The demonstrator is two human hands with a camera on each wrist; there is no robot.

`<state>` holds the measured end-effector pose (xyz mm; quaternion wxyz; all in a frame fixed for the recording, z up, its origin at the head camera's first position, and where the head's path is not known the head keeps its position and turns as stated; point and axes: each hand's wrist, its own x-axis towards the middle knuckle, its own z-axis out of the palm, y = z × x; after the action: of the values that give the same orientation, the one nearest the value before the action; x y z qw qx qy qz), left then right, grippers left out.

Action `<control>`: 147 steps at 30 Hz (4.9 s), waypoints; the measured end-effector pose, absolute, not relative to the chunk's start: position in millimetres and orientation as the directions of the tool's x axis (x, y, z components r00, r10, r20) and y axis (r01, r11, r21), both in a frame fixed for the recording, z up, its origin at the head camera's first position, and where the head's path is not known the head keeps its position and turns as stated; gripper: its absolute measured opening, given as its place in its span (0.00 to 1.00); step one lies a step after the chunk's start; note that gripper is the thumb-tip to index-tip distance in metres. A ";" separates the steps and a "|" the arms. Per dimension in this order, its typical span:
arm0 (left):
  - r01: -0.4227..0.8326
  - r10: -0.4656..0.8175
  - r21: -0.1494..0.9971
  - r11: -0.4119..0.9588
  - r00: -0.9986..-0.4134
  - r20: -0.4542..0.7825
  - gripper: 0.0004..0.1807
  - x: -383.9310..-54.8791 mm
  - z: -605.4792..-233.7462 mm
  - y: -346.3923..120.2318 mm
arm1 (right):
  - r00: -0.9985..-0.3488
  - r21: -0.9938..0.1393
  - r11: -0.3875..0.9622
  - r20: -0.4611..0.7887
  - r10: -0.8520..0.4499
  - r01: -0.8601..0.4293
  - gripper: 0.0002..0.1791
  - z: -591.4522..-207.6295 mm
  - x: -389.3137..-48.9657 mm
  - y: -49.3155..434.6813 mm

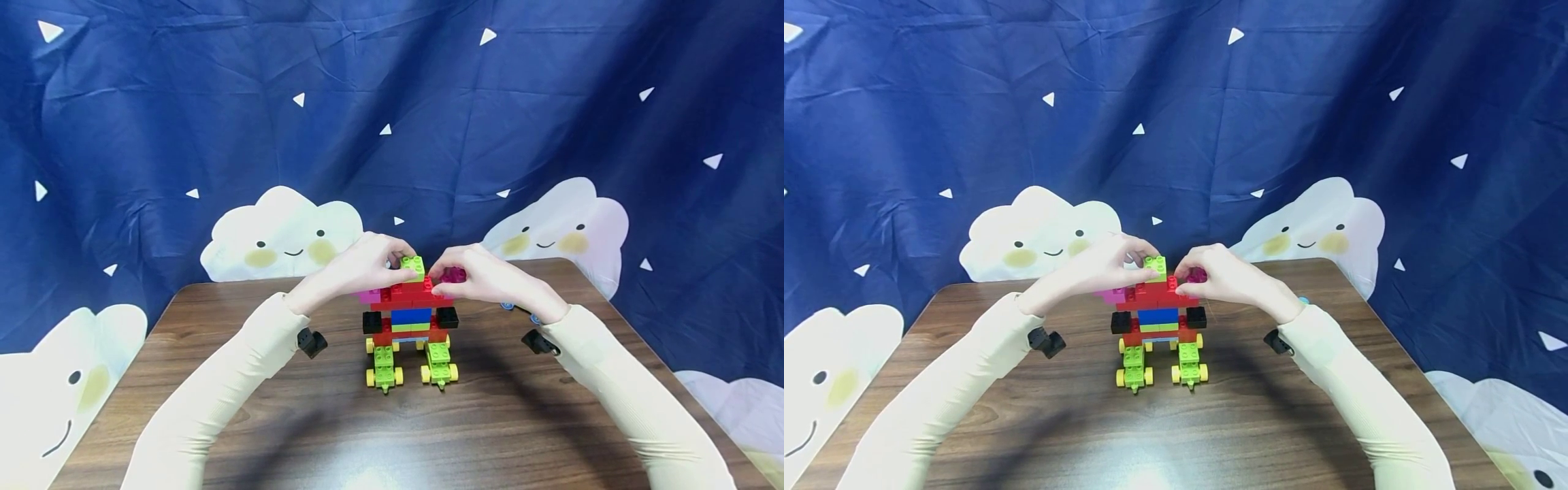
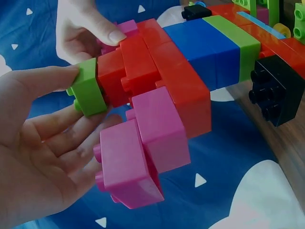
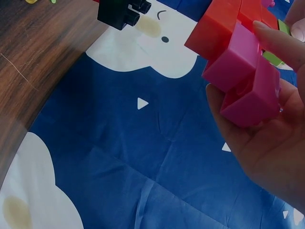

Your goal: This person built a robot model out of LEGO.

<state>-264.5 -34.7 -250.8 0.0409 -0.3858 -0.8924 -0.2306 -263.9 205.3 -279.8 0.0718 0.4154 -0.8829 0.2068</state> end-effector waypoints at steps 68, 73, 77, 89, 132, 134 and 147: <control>0.684 0.633 0.330 0.651 -0.729 0.263 0.21 -258.3 -255.7 -32.5 | -0.714 -0.308 0.648 0.385 -0.585 -0.696 0.11 -265.4 -263.7 236.9; 0.672 0.620 0.338 0.659 -0.740 0.260 0.22 -258.0 -255.6 -34.4 | -0.748 -0.327 0.680 0.402 -0.528 -0.656 0.11 -268.4 -269.8 257.1; 0.663 0.610 0.361 0.656 -0.747 0.265 0.23 -257.5 -254.7 -38.0 | -0.751 -0.325 0.691 0.432 -0.499 -0.646 0.13 -279.2 -281.8 276.3; 0.674 0.612 0.359 0.645 -0.737 0.285 0.20 -257.7 -254.1 -44.9 | -0.891 -0.424 0.784 0.250 -0.380 -0.453 0.22 -328.7 -309.3 339.2; 0.692 0.612 0.338 0.638 -0.722 0.324 0.18 -257.8 -259.0 -49.9 | -0.944 -0.324 0.887 0.077 -0.322 -0.329 0.22 -403.1 -330.0 368.3; 0.691 0.613 0.339 0.639 -0.723 0.319 0.18 -258.1 -258.9 -50.3 | -0.939 -0.313 0.885 0.097 -0.330 -0.344 0.21 -395.1 -329.3 364.5; 0.694 0.619 0.359 0.625 -0.720 0.315 0.19 -258.8 -258.8 -52.9 | -0.861 -0.245 0.827 0.205 -0.466 -0.506 0.17 -323.6 -321.7 331.5</control>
<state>-258.8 -52.9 -258.8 0.0807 -0.3655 -0.8976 -0.2326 -321.7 331.5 -323.6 0.0682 0.2546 -0.9534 0.1466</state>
